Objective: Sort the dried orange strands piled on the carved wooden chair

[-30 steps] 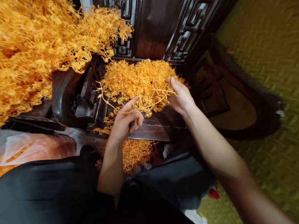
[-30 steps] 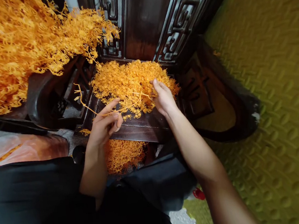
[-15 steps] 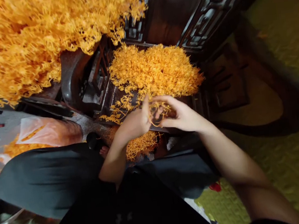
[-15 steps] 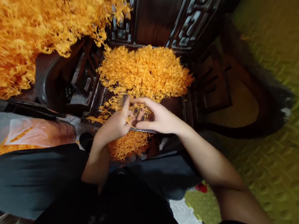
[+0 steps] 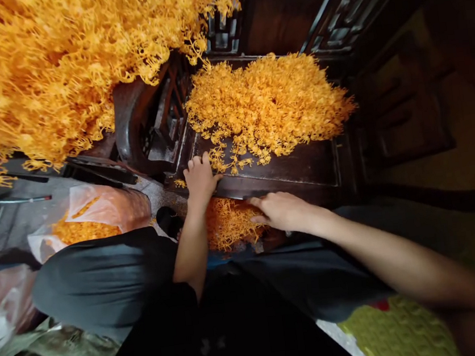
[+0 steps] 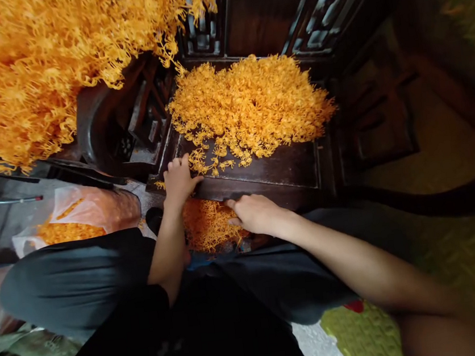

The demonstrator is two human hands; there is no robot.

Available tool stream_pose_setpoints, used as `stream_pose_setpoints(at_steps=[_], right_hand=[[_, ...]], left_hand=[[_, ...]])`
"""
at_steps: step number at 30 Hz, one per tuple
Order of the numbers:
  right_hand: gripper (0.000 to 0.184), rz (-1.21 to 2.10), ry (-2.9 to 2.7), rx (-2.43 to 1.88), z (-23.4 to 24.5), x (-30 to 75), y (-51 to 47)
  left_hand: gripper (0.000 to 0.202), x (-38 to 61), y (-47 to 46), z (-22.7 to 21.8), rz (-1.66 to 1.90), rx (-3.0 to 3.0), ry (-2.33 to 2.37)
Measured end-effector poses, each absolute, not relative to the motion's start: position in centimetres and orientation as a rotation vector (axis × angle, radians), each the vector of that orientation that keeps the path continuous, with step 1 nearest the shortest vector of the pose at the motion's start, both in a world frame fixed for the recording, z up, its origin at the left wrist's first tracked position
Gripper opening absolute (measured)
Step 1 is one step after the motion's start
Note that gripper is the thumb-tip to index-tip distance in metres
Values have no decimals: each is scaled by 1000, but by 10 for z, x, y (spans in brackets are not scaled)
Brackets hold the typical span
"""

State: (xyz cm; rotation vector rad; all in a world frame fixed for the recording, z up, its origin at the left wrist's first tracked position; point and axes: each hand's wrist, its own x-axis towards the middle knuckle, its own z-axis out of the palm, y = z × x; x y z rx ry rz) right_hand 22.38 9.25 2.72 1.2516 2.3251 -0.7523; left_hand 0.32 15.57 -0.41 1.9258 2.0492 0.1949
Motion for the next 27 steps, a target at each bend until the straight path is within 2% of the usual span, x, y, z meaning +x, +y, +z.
stream_pose_setpoints(at_steps=[3, 7, 10, 16, 22, 24, 27], right_hand=[[50, -686, 2488, 1467, 48, 232, 106], [37, -732, 2736, 1791, 61, 247, 124], [32, -831, 2890, 1980, 63, 251, 133], [38, -1329, 3021, 2023, 70, 249, 139], [58, -1988, 2670, 2154, 65, 254, 146], [57, -2070, 2601, 2214, 65, 260, 151], [49, -1996, 2546, 2499, 69, 275, 161]], left_hand=[[42, 7, 154, 0, 346, 1826, 2085], [45, 5, 148, 32, 884, 1693, 1875], [44, 14, 142, 48, 1101, 1519, 1505], [25, 46, 145, 45, 1064, 1152, 993], [19, 63, 151, 48, 1122, 1340, 1089], [16, 64, 154, 49, 1141, 1286, 1109], [17, 61, 159, 50, 1234, 1084, 1074]])
